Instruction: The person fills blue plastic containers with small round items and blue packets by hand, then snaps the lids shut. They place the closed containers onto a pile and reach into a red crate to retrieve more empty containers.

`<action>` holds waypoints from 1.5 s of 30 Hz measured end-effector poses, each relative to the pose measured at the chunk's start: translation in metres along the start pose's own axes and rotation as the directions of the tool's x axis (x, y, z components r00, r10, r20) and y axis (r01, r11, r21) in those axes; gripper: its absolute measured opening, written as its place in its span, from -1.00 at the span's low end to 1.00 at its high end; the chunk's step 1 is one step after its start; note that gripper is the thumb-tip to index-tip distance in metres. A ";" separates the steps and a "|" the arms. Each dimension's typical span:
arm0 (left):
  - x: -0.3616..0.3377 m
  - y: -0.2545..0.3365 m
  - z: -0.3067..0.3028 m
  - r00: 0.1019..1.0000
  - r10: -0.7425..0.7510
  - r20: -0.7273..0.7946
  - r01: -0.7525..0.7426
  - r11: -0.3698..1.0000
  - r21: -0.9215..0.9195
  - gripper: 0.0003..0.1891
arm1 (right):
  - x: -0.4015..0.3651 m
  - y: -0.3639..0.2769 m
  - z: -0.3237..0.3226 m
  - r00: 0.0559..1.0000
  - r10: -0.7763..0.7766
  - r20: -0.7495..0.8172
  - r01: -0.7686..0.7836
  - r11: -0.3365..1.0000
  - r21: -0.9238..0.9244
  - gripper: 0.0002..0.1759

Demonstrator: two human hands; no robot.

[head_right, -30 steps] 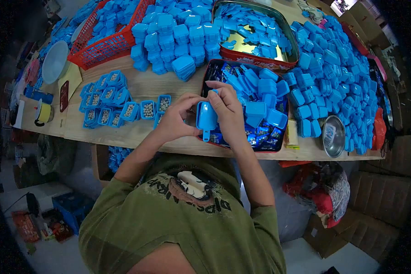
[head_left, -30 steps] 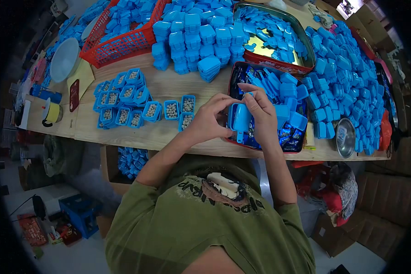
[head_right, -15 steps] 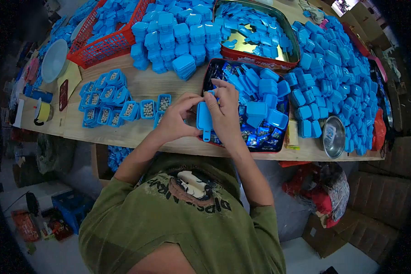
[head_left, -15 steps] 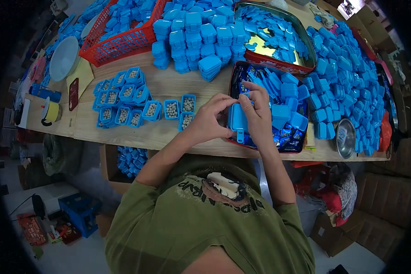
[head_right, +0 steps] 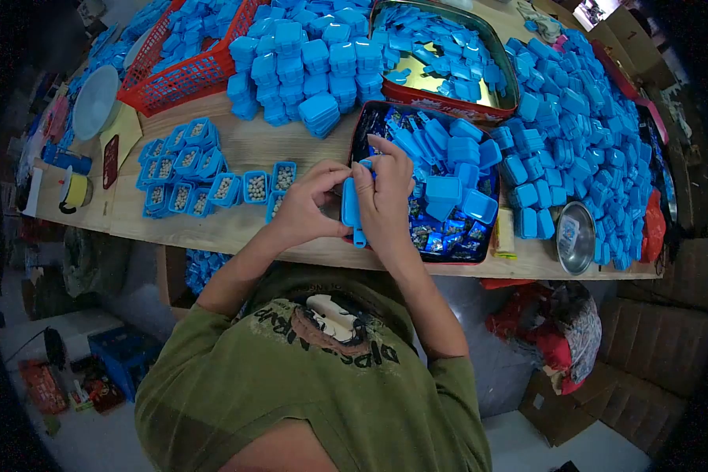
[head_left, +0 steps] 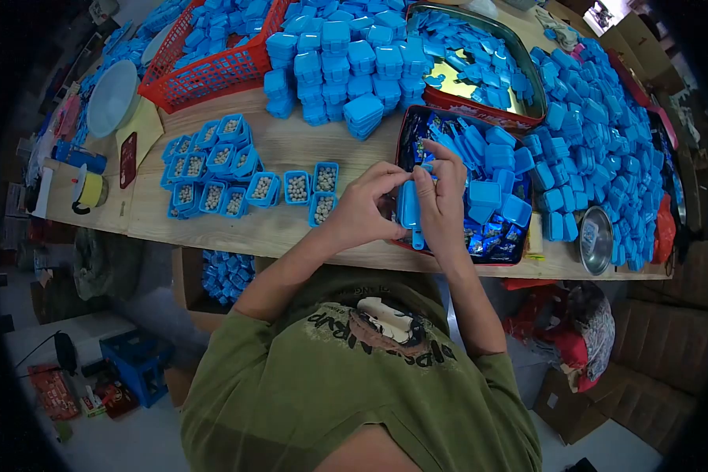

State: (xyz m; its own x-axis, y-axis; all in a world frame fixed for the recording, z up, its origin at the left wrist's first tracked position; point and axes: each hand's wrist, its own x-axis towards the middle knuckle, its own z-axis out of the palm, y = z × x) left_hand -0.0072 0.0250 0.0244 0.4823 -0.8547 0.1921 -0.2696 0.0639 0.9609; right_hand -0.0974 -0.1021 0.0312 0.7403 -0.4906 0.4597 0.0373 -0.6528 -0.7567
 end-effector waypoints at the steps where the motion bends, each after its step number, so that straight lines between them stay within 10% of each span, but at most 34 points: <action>1: -0.001 0.001 0.000 1.000 0.010 -0.016 -0.010 0.999 0.044 -0.25 | 0.000 0.000 0.000 1.000 0.000 -0.001 0.000 1.000 0.000 -0.82; 7: -0.002 0.007 0.006 0.999 0.002 -0.036 0.001 0.997 0.075 -0.26 | -0.005 -0.001 0.004 0.995 -0.014 -0.096 -0.006 0.979 -0.202 -0.72; 14: -0.002 0.003 0.002 0.982 0.181 0.054 -0.182 0.983 0.020 -0.36 | -0.008 -0.006 0.003 0.972 0.221 -0.078 -0.203 0.960 0.193 -0.58; 16: 0.000 0.001 0.001 0.998 -0.058 0.030 0.062 0.979 -0.193 -0.52 | -0.010 -0.002 0.008 0.976 0.202 -0.081 -0.182 0.961 0.210 -0.57; 19: 0.004 -0.002 0.008 0.996 -0.033 -0.078 0.017 0.981 -0.192 -0.62 | -0.012 0.000 0.013 0.986 0.134 -0.101 -0.114 0.976 0.184 -0.57; 22: 0.004 -0.009 0.008 0.960 -0.215 -0.178 0.123 0.899 -0.421 -0.65 | -0.018 -0.002 0.006 0.960 0.268 -0.082 -0.184 0.823 0.538 -0.55; 24: 0.006 -0.008 0.005 0.963 -0.146 -0.225 0.067 0.943 -0.326 -0.65 | -0.023 -0.010 -0.005 0.856 0.445 0.264 -0.510 0.645 0.569 -0.52; 27: 0.007 -0.007 0.007 0.965 -0.026 -0.260 -0.037 0.972 -0.234 -0.66 | -0.027 -0.006 -0.008 0.830 0.389 0.400 -0.557 0.611 0.562 -0.47; 34: 0.011 -0.005 0.006 0.988 -0.136 -0.079 0.020 0.607 -0.795 -0.63 | -0.029 -0.004 0.000 0.892 0.330 0.310 -0.452 0.608 0.653 -0.44; 45: 0.012 -0.004 0.022 0.976 -0.124 -0.180 -0.071 0.598 -0.798 -0.58 | -0.035 -0.001 0.010 0.926 0.299 0.229 -0.373 0.641 0.671 -0.42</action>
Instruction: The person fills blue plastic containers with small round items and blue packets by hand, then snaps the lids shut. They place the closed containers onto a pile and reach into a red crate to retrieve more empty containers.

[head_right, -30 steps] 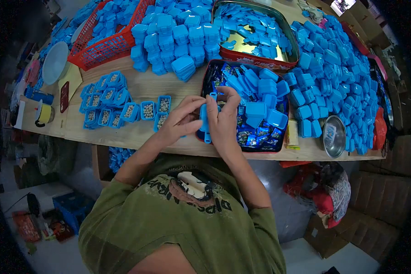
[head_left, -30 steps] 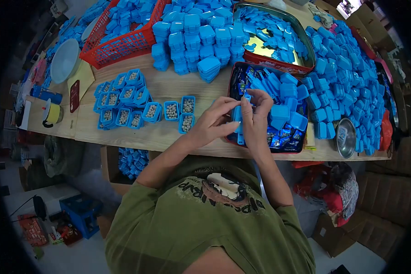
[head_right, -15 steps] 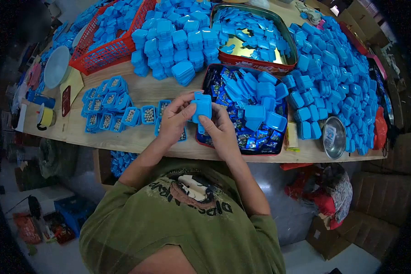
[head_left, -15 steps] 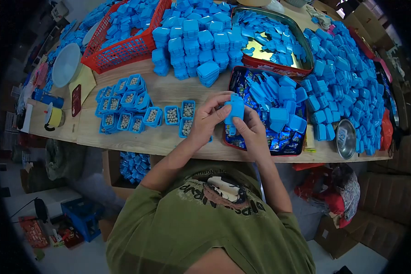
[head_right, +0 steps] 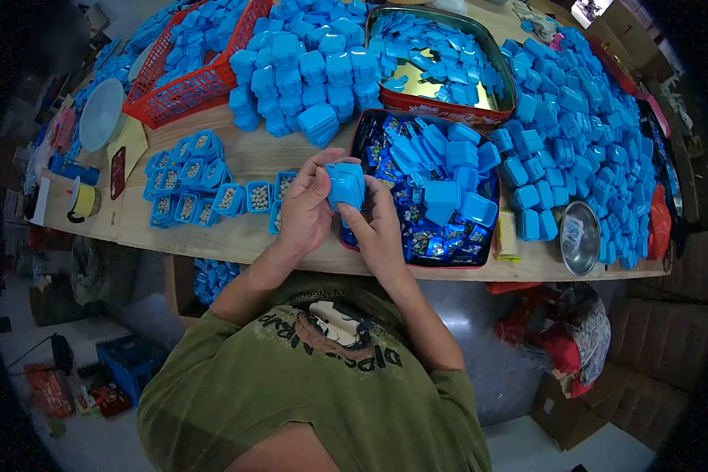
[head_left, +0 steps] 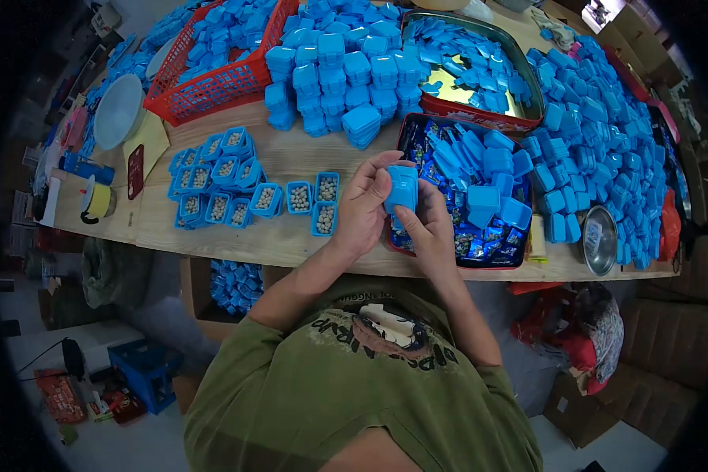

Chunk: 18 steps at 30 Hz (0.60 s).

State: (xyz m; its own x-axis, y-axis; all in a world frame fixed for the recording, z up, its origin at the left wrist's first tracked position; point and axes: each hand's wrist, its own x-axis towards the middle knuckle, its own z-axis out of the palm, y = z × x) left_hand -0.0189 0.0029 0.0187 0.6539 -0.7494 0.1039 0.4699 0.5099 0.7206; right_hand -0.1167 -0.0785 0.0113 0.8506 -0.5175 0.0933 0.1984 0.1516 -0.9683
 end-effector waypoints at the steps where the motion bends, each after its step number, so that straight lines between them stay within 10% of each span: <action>1: 0.000 -0.001 -0.001 1.000 0.004 -0.002 -0.004 1.000 -0.005 -0.58 | 0.000 0.001 0.000 1.000 0.001 0.000 -0.001 1.000 0.003 -0.42; 11: 0.001 0.000 -0.004 0.998 -0.046 0.035 0.045 0.998 0.038 -0.46 | 0.001 0.001 -0.002 1.000 0.016 -0.020 -0.016 1.000 -0.014 -0.44; 18: -0.001 0.025 -0.014 0.984 -0.168 0.052 0.118 0.851 0.511 -0.37 | -0.002 -0.003 -0.015 0.993 0.051 0.102 -0.032 0.983 -0.183 -0.41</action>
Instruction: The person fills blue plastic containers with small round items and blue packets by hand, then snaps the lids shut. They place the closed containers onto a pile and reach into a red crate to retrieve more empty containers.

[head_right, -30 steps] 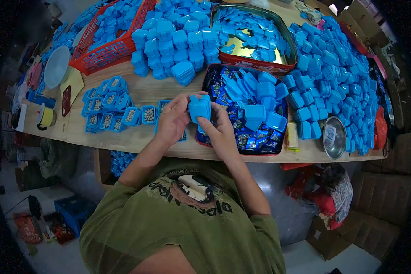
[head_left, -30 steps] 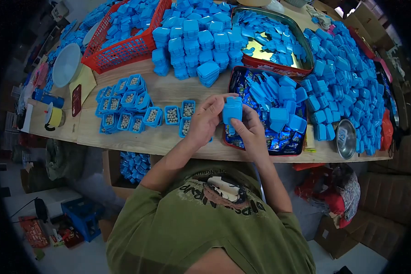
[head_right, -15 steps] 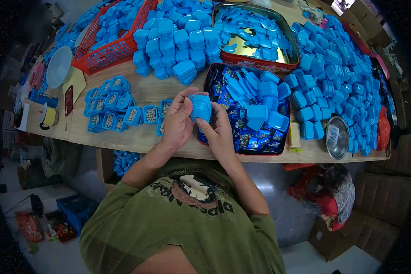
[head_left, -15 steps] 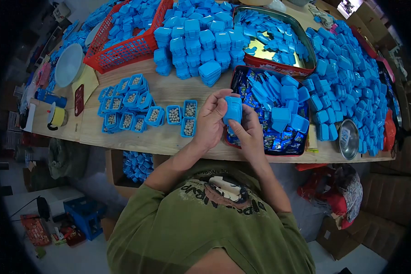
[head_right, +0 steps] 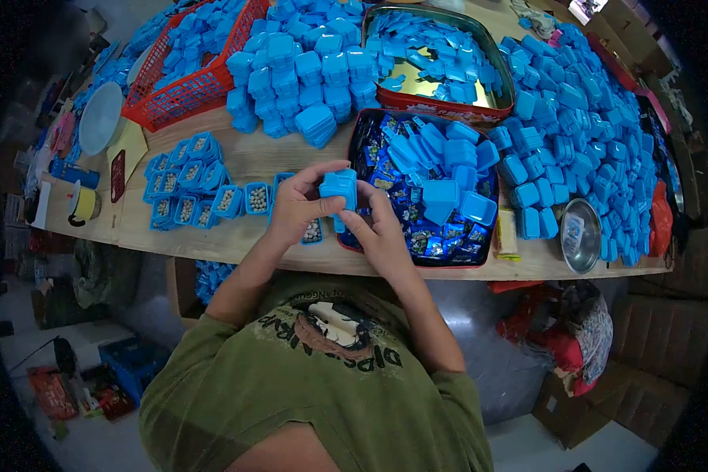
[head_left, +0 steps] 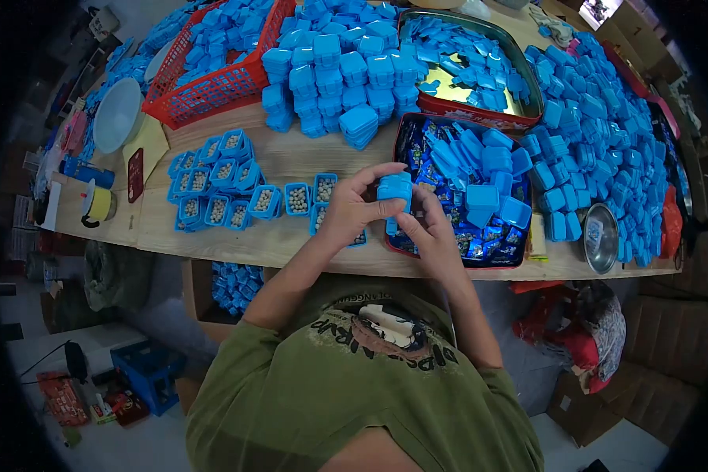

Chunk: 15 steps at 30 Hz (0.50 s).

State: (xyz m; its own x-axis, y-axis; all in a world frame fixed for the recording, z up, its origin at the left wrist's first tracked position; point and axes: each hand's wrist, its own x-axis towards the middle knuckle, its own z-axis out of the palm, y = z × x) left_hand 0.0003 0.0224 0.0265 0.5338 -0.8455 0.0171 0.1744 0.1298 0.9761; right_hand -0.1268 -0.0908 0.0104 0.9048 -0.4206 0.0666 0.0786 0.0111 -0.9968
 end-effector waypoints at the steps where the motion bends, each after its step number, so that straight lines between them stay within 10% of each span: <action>1: -0.001 0.000 -0.001 1.000 0.012 -0.018 -0.011 0.998 0.054 -0.38 | -0.001 -0.004 -0.002 1.000 0.001 0.002 -0.001 1.000 0.000 -0.41; 9: -0.008 0.015 0.010 0.972 0.235 0.013 -0.214 0.859 0.464 -0.33 | 0.016 -0.035 -0.007 0.861 -0.508 -0.029 0.411 0.727 -0.550 -0.72; 11: -0.010 0.019 0.012 0.978 0.209 0.022 -0.184 0.801 0.570 -0.32 | 0.013 -0.036 -0.007 0.846 -0.532 -0.039 0.435 0.730 -0.526 -0.76; 13: -0.007 0.016 0.014 0.808 0.555 0.196 -0.541 0.567 0.621 -0.38 | 0.011 -0.034 -0.008 0.832 -0.553 -0.051 0.458 0.735 -0.500 -0.80; 15: -0.009 0.026 0.012 0.781 0.554 0.288 -0.581 0.477 0.660 -0.46 | 0.007 -0.032 -0.010 0.892 -0.429 -0.140 0.389 0.888 -0.246 -0.82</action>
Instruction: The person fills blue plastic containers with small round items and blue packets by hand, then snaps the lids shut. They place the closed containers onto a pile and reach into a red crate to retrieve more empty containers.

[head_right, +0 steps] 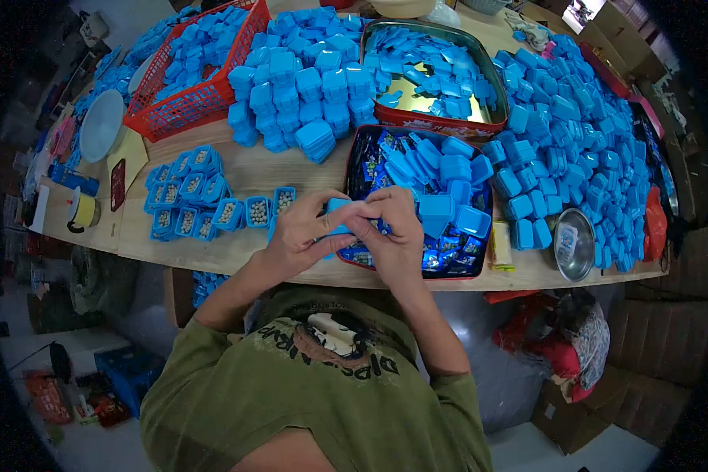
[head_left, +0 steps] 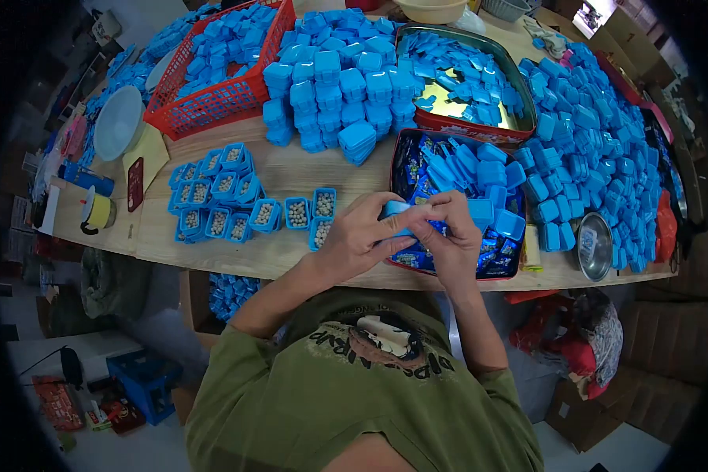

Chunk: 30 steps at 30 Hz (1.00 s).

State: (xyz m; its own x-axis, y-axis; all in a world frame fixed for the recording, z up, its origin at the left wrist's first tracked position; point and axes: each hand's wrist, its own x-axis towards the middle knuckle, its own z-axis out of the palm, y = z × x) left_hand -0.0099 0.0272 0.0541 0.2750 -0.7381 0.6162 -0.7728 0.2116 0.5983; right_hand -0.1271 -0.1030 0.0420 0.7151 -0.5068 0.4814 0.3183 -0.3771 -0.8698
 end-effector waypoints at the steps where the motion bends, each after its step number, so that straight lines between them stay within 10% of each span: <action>1: 0.002 0.002 -0.003 0.995 0.070 0.066 -0.075 0.994 0.074 -0.53 | -0.002 0.000 -0.004 1.000 -0.002 -0.002 0.002 1.000 -0.001 -0.82; 3: 0.002 0.002 -0.003 0.988 0.130 0.080 -0.137 0.987 0.088 -0.57 | -0.003 0.000 -0.012 0.953 0.254 0.166 -0.291 0.920 0.263 -0.82; 10: 0.009 0.006 -0.010 0.959 0.238 0.155 -0.246 0.969 0.037 -0.67 | -0.019 0.003 -0.006 0.840 0.484 0.244 -0.541 0.710 0.451 -0.42; 12: 0.013 0.010 -0.012 0.955 0.258 0.146 -0.262 0.965 0.011 -0.69 | -0.016 -0.010 -0.009 0.627 0.623 0.468 -0.763 0.372 0.529 -0.28; 24: 0.015 -0.004 -0.008 0.942 0.259 0.216 -0.241 0.965 -0.104 -0.61 | -0.024 0.004 0.002 0.681 0.631 0.372 -0.682 0.361 0.636 -0.39; 27: 0.007 -0.011 0.002 0.989 0.120 0.083 -0.101 0.974 -0.202 -0.56 | -0.016 0.001 0.007 0.699 0.639 0.320 -0.653 0.389 0.650 -0.44; 29: 0.004 -0.003 0.013 0.794 -0.606 0.045 0.391 0.453 -0.801 -0.47 | -0.012 0.000 0.015 0.723 0.630 0.284 -0.628 0.429 0.649 -0.46; 30: 0.007 -0.010 0.026 0.773 -0.628 -0.083 0.185 0.348 -0.919 -0.40 | -0.012 0.000 0.023 0.823 0.541 0.174 -0.525 0.606 0.597 -0.47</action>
State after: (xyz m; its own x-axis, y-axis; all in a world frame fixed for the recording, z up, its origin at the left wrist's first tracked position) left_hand -0.0146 0.0036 0.0390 0.7457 -0.6508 0.1430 0.3072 0.5262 0.7929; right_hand -0.1212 -0.0792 0.0334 0.8689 -0.4860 -0.0935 0.1892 0.5008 -0.8446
